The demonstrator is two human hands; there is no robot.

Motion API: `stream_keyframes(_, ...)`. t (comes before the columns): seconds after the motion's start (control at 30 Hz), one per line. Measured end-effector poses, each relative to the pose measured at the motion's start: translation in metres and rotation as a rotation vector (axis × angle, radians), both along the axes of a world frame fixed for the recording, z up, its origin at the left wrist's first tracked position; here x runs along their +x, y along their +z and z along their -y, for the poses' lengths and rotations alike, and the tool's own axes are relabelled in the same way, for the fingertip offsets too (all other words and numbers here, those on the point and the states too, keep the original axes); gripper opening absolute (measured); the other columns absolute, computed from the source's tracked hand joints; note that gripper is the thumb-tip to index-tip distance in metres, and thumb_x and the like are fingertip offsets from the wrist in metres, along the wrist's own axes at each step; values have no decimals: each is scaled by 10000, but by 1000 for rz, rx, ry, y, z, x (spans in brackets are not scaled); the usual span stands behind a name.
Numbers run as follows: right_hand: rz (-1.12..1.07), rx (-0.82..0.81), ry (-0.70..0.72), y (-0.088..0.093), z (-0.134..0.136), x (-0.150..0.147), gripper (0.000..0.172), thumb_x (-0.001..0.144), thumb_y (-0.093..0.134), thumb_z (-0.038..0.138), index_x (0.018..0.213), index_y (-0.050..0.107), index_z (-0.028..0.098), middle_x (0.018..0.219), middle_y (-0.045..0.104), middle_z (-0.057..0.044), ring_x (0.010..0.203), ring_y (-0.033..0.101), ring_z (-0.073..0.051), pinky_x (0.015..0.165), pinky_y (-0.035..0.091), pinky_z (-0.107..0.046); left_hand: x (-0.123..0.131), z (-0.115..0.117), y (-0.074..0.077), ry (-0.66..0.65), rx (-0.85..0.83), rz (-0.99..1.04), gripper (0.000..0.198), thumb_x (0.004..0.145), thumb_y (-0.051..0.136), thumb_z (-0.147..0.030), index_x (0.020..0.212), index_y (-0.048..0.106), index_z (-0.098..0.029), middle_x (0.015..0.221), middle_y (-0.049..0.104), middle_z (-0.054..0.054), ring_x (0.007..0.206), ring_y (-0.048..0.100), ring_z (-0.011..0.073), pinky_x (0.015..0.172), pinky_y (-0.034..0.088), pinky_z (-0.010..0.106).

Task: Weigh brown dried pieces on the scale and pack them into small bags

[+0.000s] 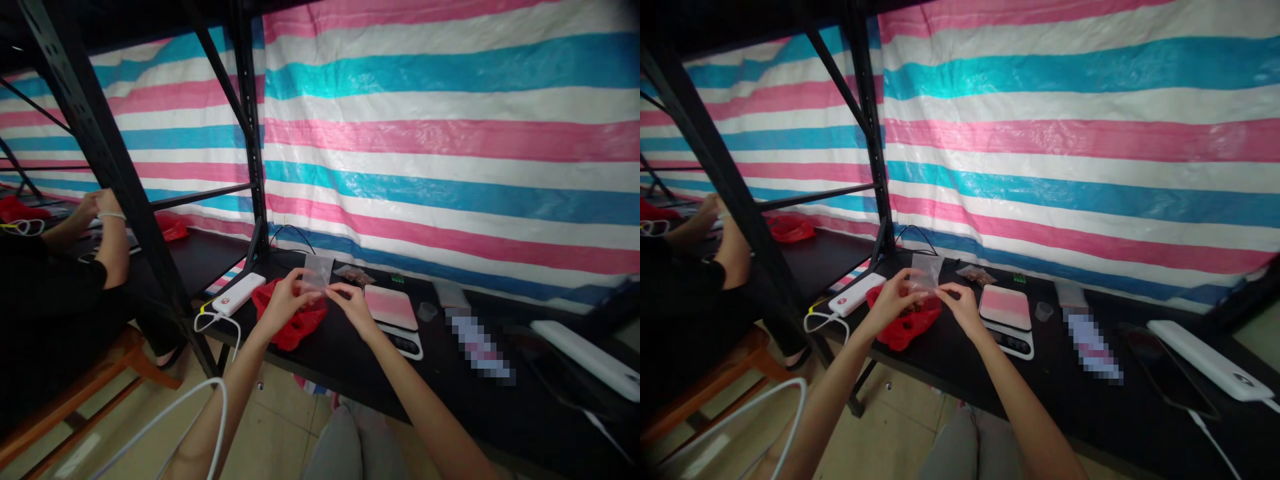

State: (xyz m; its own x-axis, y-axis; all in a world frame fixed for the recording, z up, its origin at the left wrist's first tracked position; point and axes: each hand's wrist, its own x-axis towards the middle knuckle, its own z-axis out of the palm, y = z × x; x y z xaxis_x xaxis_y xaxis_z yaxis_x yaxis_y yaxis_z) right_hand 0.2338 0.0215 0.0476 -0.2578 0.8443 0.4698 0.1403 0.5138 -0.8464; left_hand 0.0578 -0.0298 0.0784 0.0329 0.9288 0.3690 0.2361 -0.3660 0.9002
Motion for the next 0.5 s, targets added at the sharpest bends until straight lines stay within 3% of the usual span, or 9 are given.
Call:
stream_keyframes(0.1, -49, -3, -59, 13, -3, 25, 314, 705, 623, 388, 949, 666, 195, 964, 679, -57, 792, 606, -184, 731, 453, -304, 25, -18, 2, -112, -84, 89, 347, 670, 671, -345, 925, 559, -137, 645, 653, 20, 472, 591, 118, 452, 447, 197)
stream_keyframes(0.17, -120, -20, -75, 22, -9, 44, 331, 689, 628, 396, 950, 665, 194, 971, 675, -62, 786, 603, -182, 724, 454, -306, 42, -31, 0, -173, -102, 101, 348, 645, 695, -316, 905, 567, -123, 598, 641, 12, 455, 589, 115, 446, 447, 188)
stream_keyframes(0.33, -237, -86, -138, 38, -35, 100, 260, 633, 663, 419, 701, 693, 170, 664, 667, -34, 608, 573, -157, 614, 447, -285, 89, -65, -9, -304, -116, 67, 326, 631, 701, -297, 863, 570, -108, 563, 633, 10, 410, 573, 109, 390, 402, 168)
stream_keyframes(0.5, -231, -86, -235, 29, -65, 149, 277, 563, 710, 424, 632, 699, 156, 591, 653, -38, 511, 522, -131, 523, 413, -264, 134, -101, -21, -387, -121, 68, 287, 619, 706, -318, 739, 551, -108, 513, 612, 5, 383, 552, 104, 378, 388, 170)
